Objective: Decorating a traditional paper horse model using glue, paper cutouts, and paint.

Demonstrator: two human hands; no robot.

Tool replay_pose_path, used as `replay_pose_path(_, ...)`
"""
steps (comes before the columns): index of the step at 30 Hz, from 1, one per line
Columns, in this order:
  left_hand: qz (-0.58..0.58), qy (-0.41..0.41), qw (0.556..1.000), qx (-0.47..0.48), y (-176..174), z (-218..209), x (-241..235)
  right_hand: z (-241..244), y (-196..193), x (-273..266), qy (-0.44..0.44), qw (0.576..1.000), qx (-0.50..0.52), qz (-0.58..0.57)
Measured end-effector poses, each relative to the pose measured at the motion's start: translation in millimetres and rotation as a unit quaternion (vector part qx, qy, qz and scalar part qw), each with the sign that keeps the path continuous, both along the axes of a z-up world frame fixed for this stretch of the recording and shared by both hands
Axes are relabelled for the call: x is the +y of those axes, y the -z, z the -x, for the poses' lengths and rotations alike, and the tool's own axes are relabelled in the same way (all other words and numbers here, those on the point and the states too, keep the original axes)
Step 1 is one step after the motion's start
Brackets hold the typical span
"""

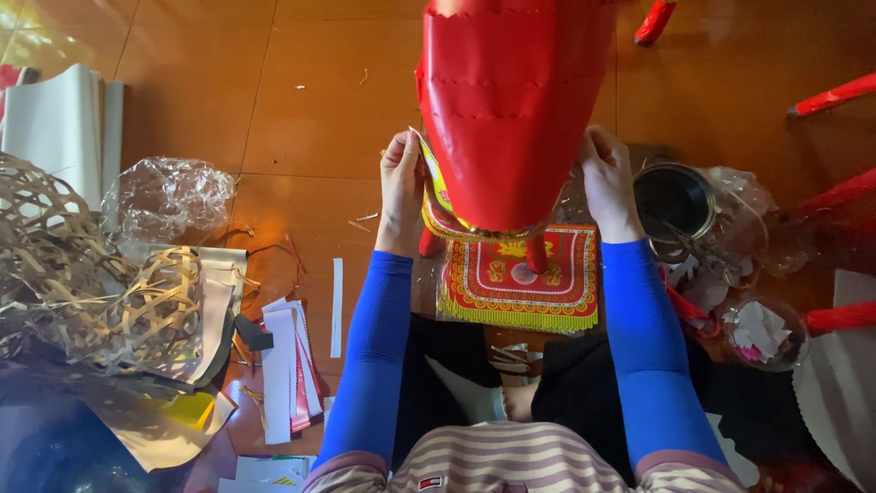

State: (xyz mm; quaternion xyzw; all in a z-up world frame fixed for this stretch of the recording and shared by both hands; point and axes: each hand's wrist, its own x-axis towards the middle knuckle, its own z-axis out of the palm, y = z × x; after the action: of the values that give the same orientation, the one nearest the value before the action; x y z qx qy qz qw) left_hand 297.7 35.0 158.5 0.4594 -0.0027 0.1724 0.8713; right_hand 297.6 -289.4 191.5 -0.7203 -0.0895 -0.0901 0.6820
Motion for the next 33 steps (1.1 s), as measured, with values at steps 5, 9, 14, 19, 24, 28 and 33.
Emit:
replay_pose_path(5, -0.028, 0.018, 0.999, -0.014, -7, -3, -5, 11, -41, 26, -0.005, 0.999, -0.026, -0.021)
replay_pose_path(9, -0.047, 0.033, 0.998, -0.037, -21, -7, -14, 28, -49, 13, -0.019, 0.997, -0.031, -0.062)
replay_pose_path(14, -0.087, 0.073, 0.992, -0.054, -59, 7, -20, 20, -45, 45, -0.009, 0.998, -0.02, -0.061)
replay_pose_path(19, -0.177, 0.075, 0.976, -0.104, -20, -18, -2, 24, -37, 52, -0.006, 0.998, -0.007, -0.054)
replay_pose_path(24, -0.14, 0.107, 0.977, -0.121, -23, -23, -4, 29, -12, 46, 0.0, 0.999, -0.001, -0.049)
replay_pose_path(28, -0.157, 0.103, 0.972, -0.138, -21, -27, -3, 32, -2, 37, 0.009, 0.999, -0.002, -0.048)
replay_pose_path(33, -0.161, 0.099, 0.973, -0.135, -28, -20, -7, 43, 36, -43, 0.026, 0.998, -0.011, -0.049)
